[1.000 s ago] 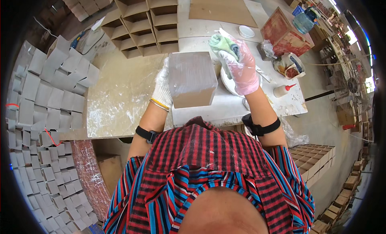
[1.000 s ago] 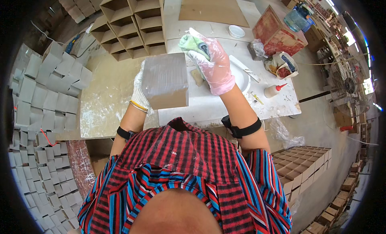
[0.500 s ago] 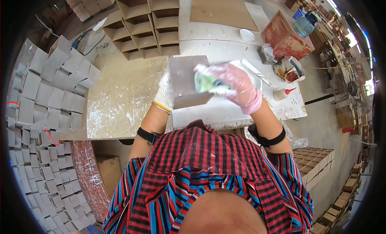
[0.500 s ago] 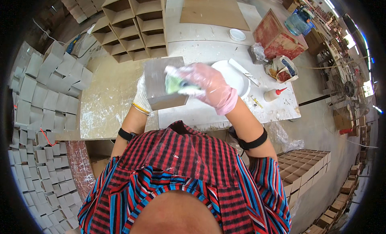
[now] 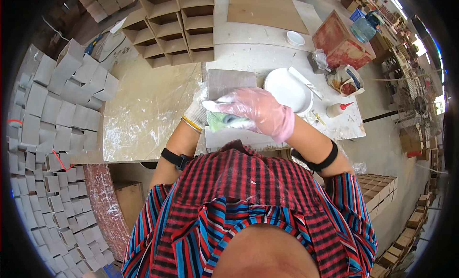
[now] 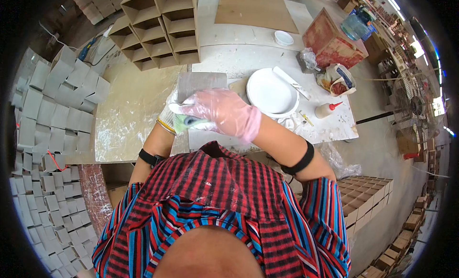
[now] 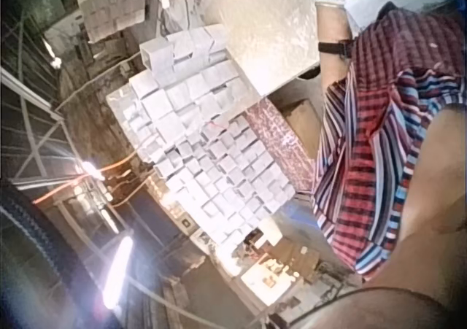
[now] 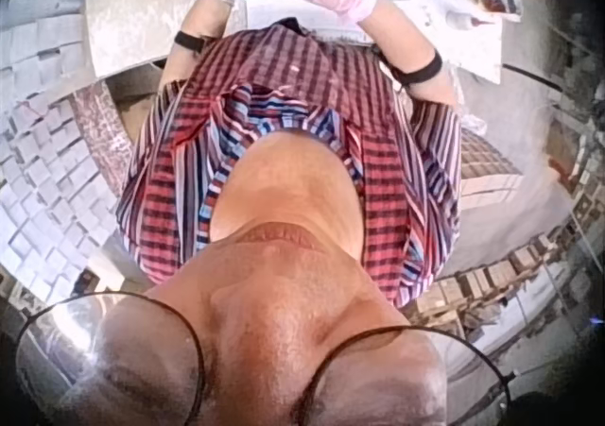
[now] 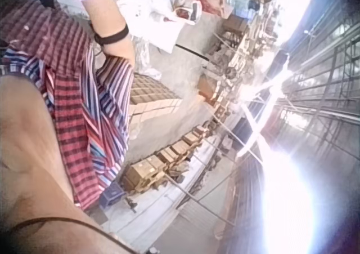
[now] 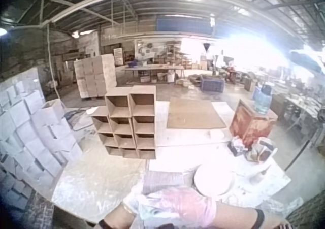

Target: The person applies a white substance to the interior and exterior of a wooden box, wipes the surfaces with a cloth, and then stacks it onto a pile of similar boxes.

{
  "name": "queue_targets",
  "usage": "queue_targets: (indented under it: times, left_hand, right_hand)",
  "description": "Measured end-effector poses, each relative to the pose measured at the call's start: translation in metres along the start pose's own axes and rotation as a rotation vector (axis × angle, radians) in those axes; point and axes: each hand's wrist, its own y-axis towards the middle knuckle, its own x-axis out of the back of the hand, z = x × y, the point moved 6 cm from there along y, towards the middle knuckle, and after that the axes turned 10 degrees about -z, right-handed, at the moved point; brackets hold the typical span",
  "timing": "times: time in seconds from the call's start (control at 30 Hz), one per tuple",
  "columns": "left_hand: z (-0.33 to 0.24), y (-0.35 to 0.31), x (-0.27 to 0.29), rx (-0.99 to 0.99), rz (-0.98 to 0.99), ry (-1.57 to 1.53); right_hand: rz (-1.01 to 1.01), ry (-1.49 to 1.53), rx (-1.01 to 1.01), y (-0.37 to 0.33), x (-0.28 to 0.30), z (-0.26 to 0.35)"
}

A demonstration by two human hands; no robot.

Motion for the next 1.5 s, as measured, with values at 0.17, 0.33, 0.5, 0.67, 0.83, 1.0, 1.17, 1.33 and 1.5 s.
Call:
queue_targets:
  times: [0.17,0.33,0.5,0.67,0.83,1.0,1.17,1.33,1.5]
  left_hand:
    - [0.060,-0.020,-0.004,0.878,-0.378,-0.833]
    - [0.045,-0.003,0.005,0.545,-0.287,-0.694]
    - [0.036,-0.018,-0.005,0.822,-0.199,-0.860]
    - [0.035,-0.028,-0.008,0.914,-0.264,-0.899]
    - [0.032,-0.028,-0.006,0.766,-0.287,-1.170]
    - [0.034,-0.036,-0.005,0.762,-0.448,-1.280]
    - [0.046,-0.046,-0.012,0.798,-0.615,-1.169]
    - [0.052,-0.064,-0.018,0.950,-0.841,-1.322]
    - [0.042,-0.073,-0.002,0.921,-0.981,-1.231]
  right_hand:
    - [-0.260,-0.085,-0.223,0.021,0.025,-0.054]
    - [-0.241,0.100,-0.141,0.018,0.018,-0.019]
    - [-0.225,-0.058,-0.017,0.019,-0.001,-0.007]
    - [-0.208,-0.172,-0.645,-0.017,0.020,-0.136]
    - [-0.352,-0.040,-1.048,-0.124,0.025,-0.161]
    - [-0.152,-0.221,-1.179,-0.196,0.017,-0.167]
    - [-0.015,-0.216,-1.322,-0.239,0.013,-0.174]
    - [0.120,-0.249,-1.389,-0.253,0.003,-0.174]
    - [0.254,-0.337,-1.306,-0.255,-0.017,-0.181]
